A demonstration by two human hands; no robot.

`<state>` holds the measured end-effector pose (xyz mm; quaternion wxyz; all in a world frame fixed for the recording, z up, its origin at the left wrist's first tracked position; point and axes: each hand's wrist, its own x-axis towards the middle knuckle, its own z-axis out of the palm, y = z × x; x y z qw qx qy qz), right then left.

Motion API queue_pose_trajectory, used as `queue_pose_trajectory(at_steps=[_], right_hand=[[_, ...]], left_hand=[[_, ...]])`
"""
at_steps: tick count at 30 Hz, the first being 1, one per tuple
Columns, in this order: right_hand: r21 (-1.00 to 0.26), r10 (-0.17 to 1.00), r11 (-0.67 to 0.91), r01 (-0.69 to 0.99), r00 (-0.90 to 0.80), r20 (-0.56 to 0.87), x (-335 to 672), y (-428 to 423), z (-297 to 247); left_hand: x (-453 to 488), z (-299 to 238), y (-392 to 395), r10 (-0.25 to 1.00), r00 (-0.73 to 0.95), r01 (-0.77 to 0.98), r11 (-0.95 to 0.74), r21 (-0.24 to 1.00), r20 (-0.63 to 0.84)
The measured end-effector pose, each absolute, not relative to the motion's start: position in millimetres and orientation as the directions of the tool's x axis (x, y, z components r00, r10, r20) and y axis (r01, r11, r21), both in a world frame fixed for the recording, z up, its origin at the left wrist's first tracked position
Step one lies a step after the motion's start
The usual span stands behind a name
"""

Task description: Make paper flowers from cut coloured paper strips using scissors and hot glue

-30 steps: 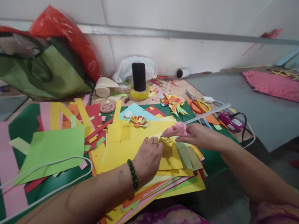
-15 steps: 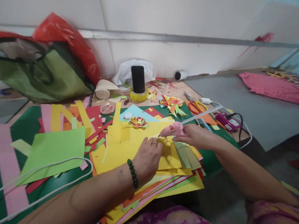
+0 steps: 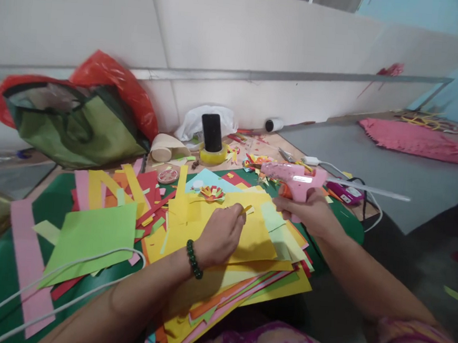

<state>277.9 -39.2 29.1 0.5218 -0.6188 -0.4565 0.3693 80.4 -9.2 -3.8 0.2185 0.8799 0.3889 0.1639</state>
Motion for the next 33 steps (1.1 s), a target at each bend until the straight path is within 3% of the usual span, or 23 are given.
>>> queue_pose_trajectory(at_steps=[4, 18, 23, 28, 33], right_hand=[[-0.993, 0.966, -0.036, 0.109, 0.259, -0.007, 259, -33, 25], [-0.982, 0.984, -0.037, 0.187, 0.178, -0.003, 246, -31, 18], [-0.992, 0.989, -0.022, 0.128, 0.145, -0.003, 243, -32, 22], [-0.989, 0.988, -0.032, 0.143, 0.151, -0.01, 244, -31, 20], [-0.984, 0.991, -0.009, 0.18, 0.135, 0.015, 246, -31, 18]], left_hand=[[81, -4, -13, 0.763, 0.635, 0.527, -0.545, 0.652, 0.125], [80, 0, -21, 0.72, 0.653, 0.553, -0.665, 0.502, 0.235], [81, 1, -23, 0.708, 0.664, 0.574, -0.688, 0.444, 0.24], [81, 3, -22, 0.746, 0.63, 0.518, -0.611, 0.599, 0.215], [81, 0, -15, 0.778, 0.594, 0.291, -0.445, 0.847, 0.204]])
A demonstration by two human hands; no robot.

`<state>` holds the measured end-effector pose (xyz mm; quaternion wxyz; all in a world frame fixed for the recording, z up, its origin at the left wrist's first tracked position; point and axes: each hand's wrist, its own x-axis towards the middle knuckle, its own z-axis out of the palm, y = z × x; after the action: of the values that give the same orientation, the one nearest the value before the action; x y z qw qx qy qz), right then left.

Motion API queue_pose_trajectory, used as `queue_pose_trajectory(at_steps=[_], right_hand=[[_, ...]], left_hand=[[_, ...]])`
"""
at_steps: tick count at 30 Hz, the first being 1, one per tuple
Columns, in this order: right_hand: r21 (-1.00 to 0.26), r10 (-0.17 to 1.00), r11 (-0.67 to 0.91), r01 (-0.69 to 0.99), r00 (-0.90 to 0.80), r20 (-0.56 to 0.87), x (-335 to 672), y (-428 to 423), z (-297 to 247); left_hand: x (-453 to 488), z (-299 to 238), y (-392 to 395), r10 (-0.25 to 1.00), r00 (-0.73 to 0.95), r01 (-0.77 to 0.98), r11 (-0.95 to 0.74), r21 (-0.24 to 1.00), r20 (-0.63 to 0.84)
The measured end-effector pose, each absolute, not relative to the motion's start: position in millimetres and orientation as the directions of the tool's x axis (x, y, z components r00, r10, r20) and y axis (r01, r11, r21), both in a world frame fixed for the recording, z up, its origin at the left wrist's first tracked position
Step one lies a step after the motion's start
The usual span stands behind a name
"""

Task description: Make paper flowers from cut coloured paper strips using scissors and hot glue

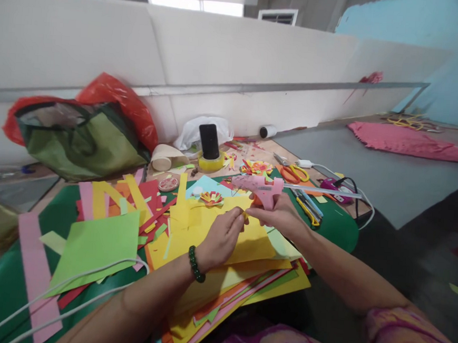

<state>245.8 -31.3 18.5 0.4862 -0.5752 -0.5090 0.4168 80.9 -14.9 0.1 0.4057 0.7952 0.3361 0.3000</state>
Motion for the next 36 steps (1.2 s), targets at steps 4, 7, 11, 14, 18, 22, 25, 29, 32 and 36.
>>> queue_pose_trajectory(at_steps=[4, 7, 11, 14, 18, 22, 25, 29, 32, 36], right_hand=[[-0.976, 0.99, -0.025, 0.216, 0.139, 0.006, 246, -32, 20], [-0.975, 0.986, -0.051, 0.218, 0.165, -0.014, 247, -30, 21], [-0.978, 0.986, -0.046, 0.205, 0.164, -0.012, 249, -26, 19], [-0.975, 0.983, -0.06, 0.213, 0.181, -0.021, 251, -22, 15], [-0.975, 0.976, -0.043, 0.219, 0.218, 0.006, 256, -15, 8], [-0.974, 0.946, -0.006, 0.228, 0.317, 0.068, 266, -3, 3], [-0.981, 0.93, -0.015, 0.192, 0.362, 0.056, 271, 9, -4], [-0.982, 0.926, -0.082, 0.172, 0.377, -0.012, 275, 21, -20], [-0.976, 0.924, -0.117, 0.184, 0.382, -0.039, 276, 25, -28], [-0.96, 0.933, -0.142, 0.24, 0.358, -0.049, 277, 25, -30]], left_hand=[[80, 0, -9, 0.799, 0.591, 0.155, -0.247, 0.956, 0.111], [79, 2, -5, 0.795, 0.605, 0.087, -0.125, 0.988, 0.047], [76, 1, 3, 0.826, 0.564, 0.045, -0.003, 0.999, -0.023], [73, 0, 11, 0.841, 0.54, 0.044, 0.009, 0.999, -0.031], [69, -3, 23, 0.876, 0.481, 0.125, -0.021, 0.992, -0.042], [68, -11, 35, 0.923, 0.382, 0.181, -0.032, 0.983, -0.04], [71, -22, 40, 0.924, 0.382, 0.251, -0.097, 0.963, -0.007], [79, -37, 40, 0.921, 0.39, 0.424, -0.164, 0.891, -0.016], [83, -43, 41, 0.929, 0.369, 0.567, -0.215, 0.795, -0.012], [86, -42, 42, 0.93, 0.362, 0.682, -0.223, 0.696, -0.056]])
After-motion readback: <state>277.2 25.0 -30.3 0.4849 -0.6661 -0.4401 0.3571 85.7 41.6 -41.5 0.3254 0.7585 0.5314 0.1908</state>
